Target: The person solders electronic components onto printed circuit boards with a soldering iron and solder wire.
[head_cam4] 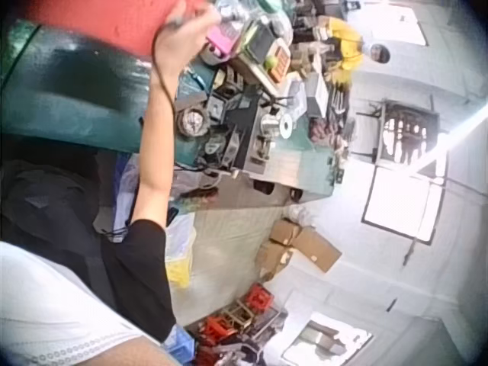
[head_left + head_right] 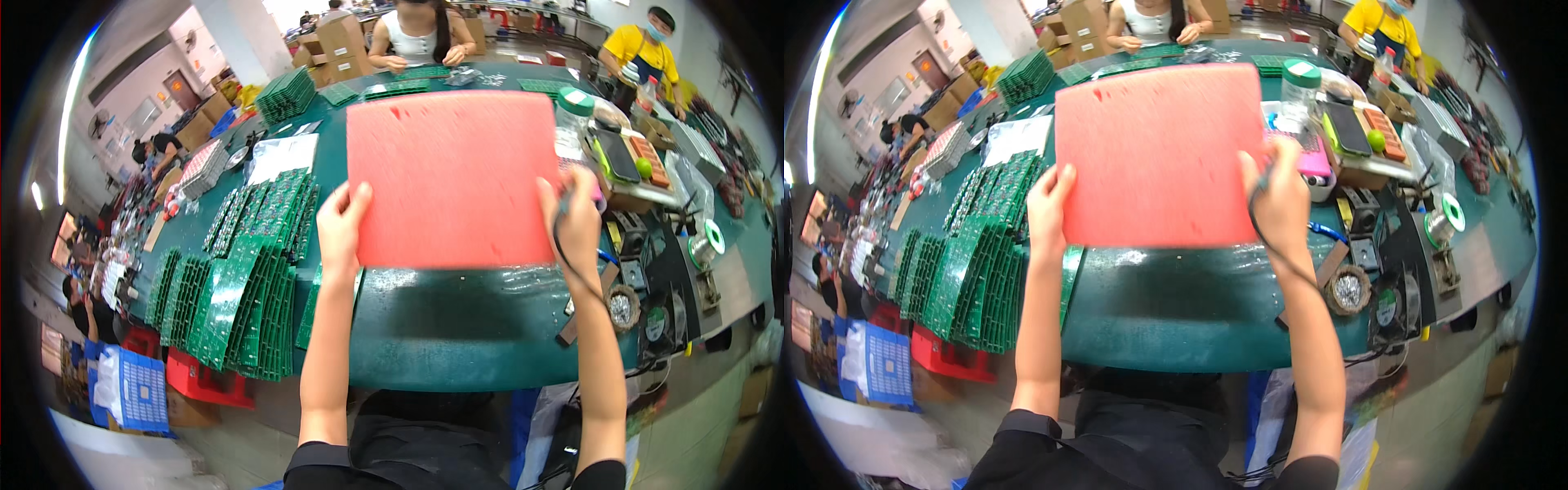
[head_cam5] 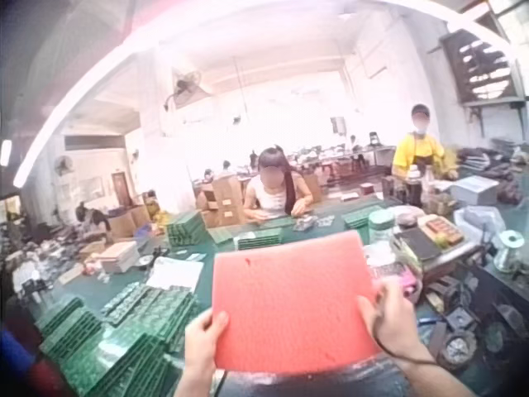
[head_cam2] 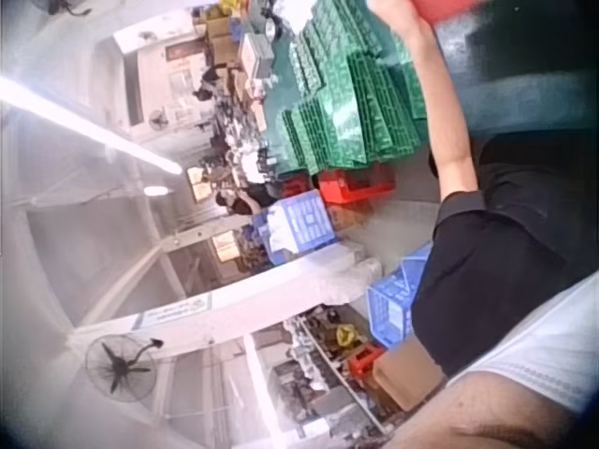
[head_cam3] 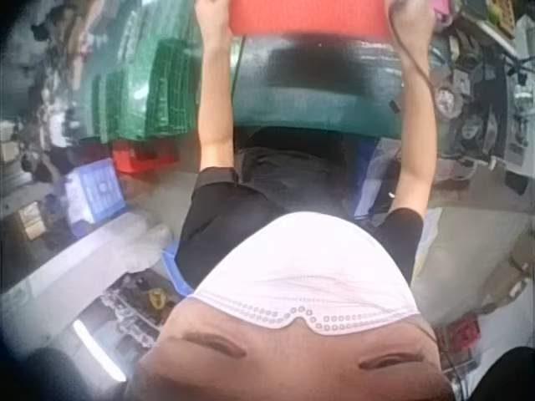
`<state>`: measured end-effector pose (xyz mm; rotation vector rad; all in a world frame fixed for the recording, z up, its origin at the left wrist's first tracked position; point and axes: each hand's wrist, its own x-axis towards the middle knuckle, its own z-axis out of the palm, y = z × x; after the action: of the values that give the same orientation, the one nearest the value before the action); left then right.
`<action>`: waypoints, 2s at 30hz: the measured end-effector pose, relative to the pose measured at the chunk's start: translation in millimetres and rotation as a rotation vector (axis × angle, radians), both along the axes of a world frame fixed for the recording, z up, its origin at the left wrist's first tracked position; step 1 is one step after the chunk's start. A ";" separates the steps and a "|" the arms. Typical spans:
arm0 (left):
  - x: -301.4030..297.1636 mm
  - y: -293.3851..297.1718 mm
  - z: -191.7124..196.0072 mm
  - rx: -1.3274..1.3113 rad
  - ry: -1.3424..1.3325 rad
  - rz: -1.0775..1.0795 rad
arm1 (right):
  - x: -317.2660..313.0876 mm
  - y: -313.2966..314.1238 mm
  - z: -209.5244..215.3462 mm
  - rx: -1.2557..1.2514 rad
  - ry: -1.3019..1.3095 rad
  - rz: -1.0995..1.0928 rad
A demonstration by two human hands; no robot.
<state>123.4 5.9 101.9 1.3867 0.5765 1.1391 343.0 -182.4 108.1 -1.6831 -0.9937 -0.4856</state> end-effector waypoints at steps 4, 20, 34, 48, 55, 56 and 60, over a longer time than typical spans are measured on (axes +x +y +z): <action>37.7 93.1 -17.4 -0.175 0.105 -0.118 | 49.4 63.9 -21.9 -0.128 0.038 0.149; 62.4 151.0 -90.8 -0.431 0.362 -0.345 | 86.4 116.5 -102.6 -0.426 0.166 0.042; 56.9 138.9 -88.0 -0.480 0.326 -0.264 | 72.1 97.3 -91.9 -0.275 0.306 0.057; -72.0 -0.4 -32.1 -0.043 0.359 -0.476 | 31.6 -61.0 -35.3 -0.060 0.734 0.791; -76.0 -30.3 -101.1 1.124 0.395 -0.403 | 22.3 -115.4 -96.3 -0.529 0.184 0.856; -78.7 -34.6 -110.5 1.150 0.442 -0.392 | 13.9 -120.7 -108.3 -0.590 0.266 0.841; -85.6 -44.1 -117.2 1.200 0.586 -0.425 | 4.5 -128.5 -124.0 -0.584 -0.184 0.802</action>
<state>37.9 -38.2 -15.3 2.7577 -0.1117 0.6754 347.5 -310.9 -15.9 -1.5564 -1.9545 0.2140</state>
